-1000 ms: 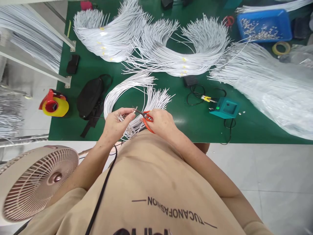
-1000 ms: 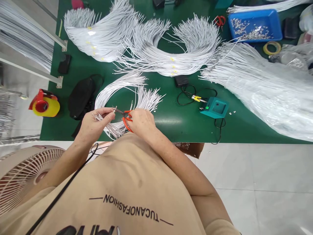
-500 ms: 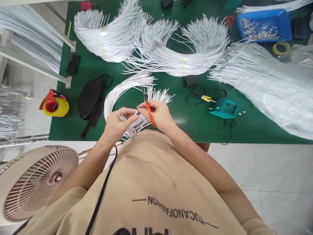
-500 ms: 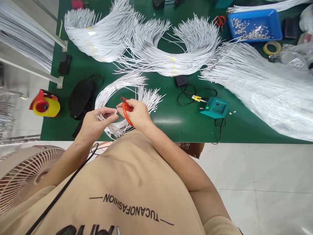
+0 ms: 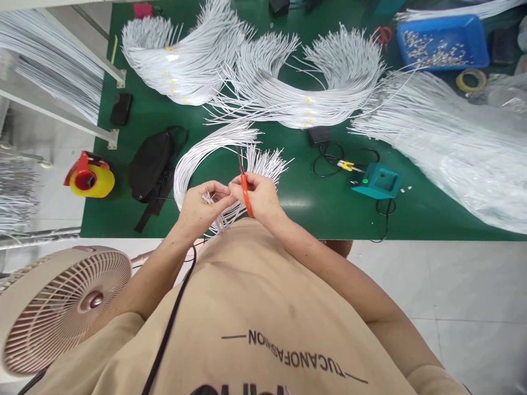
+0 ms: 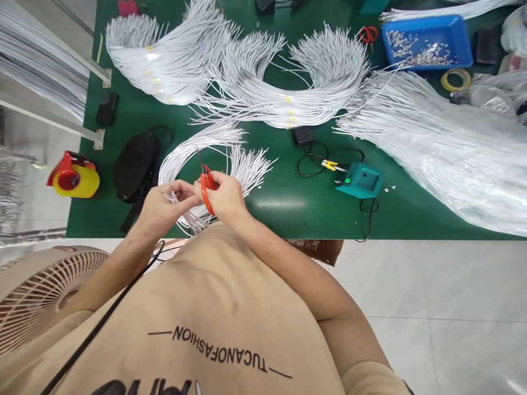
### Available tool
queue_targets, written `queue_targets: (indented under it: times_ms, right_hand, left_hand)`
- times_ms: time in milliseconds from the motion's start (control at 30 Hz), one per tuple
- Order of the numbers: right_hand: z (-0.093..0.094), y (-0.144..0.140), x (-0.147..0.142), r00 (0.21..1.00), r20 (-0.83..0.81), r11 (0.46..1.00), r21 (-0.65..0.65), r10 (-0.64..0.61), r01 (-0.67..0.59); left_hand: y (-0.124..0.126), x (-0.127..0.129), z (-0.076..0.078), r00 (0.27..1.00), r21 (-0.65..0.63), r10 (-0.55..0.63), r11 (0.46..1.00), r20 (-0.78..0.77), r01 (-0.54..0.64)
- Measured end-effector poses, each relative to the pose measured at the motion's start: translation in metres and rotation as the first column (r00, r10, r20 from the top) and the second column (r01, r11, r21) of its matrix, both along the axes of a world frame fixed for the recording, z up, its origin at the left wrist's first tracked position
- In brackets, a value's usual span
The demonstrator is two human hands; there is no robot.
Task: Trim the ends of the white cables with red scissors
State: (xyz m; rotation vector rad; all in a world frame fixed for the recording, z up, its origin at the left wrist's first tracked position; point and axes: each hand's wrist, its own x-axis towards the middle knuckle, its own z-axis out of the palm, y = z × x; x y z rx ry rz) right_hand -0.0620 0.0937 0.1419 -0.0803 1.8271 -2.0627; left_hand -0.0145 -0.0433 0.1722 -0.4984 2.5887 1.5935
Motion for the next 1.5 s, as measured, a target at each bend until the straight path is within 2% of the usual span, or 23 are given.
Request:
queue_targets:
  times_ms: [133, 433, 533, 633, 767, 800, 900, 933, 1033, 1133, 1200, 1300, 1367, 1433, 1500]
  right_hand:
    - [0.006, 0.011, -0.006, 0.988, 0.099, 0.984, -0.146, 0.114, -0.099]
    - [-0.001, 0.015, -0.005, 0.991, 0.096, 0.992, -0.094, 0.091, -0.082]
    - [-0.002, 0.011, 0.004, 0.999, 0.006, 0.997, -0.069, 0.042, -0.042]
    - [-0.001, 0.009, 0.011, 0.994, -0.102, 0.995, -0.08, 0.048, -0.056]
    - [0.001, 0.007, 0.007, 0.992, -0.053, 0.991, -0.076, -0.113, 0.109]
    - [0.0, 0.006, 0.005, 0.993, -0.043, 0.992, -0.07, -0.112, 0.109]
    - [-0.005, 0.005, -0.002, 0.999, -0.05, 0.999, -0.046, 0.003, -0.005]
    - [-0.007, 0.005, -0.003, 0.998, -0.058, 1.0, -0.021, -0.001, 0.0]
    - [-0.012, 0.009, -0.004, 0.979, -0.123, 0.979, 0.101, -0.165, 0.178]
    - [-0.008, 0.013, -0.001, 0.907, -0.328, 0.913, 0.22, -0.263, 0.344]
    - [0.0, 0.014, 0.001, 0.862, -0.469, 0.914, 0.235, -0.191, 0.33]
    - [0.01, 0.009, 0.002, 0.837, -0.544, 0.958, 0.265, 0.056, 0.108]
    - [0.013, 0.004, 0.001, 0.835, -0.517, 0.945, 0.327, 0.187, -0.01]
    - [0.012, 0.002, -0.001, 0.846, -0.477, 0.929, 0.365, 0.24, -0.058]
    - [0.01, 0.001, -0.002, 0.863, -0.448, 0.931, 0.36, 0.234, -0.065]
  left_hand:
    - [-0.002, 0.001, 0.002, 1.0, 0.016, -0.004, 1.0, 0.012, 0.004]
    - [0.001, 0.002, 0.002, 0.999, 0.017, 0.02, 1.0, 0.03, -0.021]
    - [0.003, 0.002, -0.001, 0.996, -0.029, 0.078, 0.996, -0.045, -0.079]
    - [0.003, 0.001, -0.004, 0.987, -0.051, 0.132, 0.989, -0.096, -0.137]
    - [0.001, 0.0, -0.007, 0.993, 0.022, 0.102, 0.995, -0.055, -0.101]
    - [0.0, 0.0, -0.007, 0.994, 0.04, 0.097, 0.995, -0.051, -0.095]
    - [-0.004, 0.0, -0.008, 0.996, 0.077, 0.076, 0.994, -0.042, -0.072]
    - [-0.006, 0.0, -0.008, 0.998, 0.087, 0.058, 0.995, -0.026, -0.055]
    - [-0.013, 0.0, -0.008, 0.998, 0.125, 0.003, 0.992, 0.059, -0.01]
    - [-0.018, 0.0, -0.009, 0.997, 0.173, 0.007, 0.985, 0.083, -0.021]
    - [-0.018, 0.0, -0.011, 0.998, 0.217, 0.01, 0.976, 0.064, -0.024]
    - [-0.015, -0.002, -0.013, 0.999, 0.241, -0.008, 0.97, 0.04, -0.002]
    - [-0.013, -0.002, -0.013, 0.999, 0.221, -0.026, 0.975, 0.028, 0.02]
    - [-0.013, -0.003, -0.011, 0.999, 0.21, -0.04, 0.977, 0.02, 0.035]
    - [-0.015, -0.002, -0.01, 0.999, 0.222, -0.039, 0.975, 0.031, 0.032]
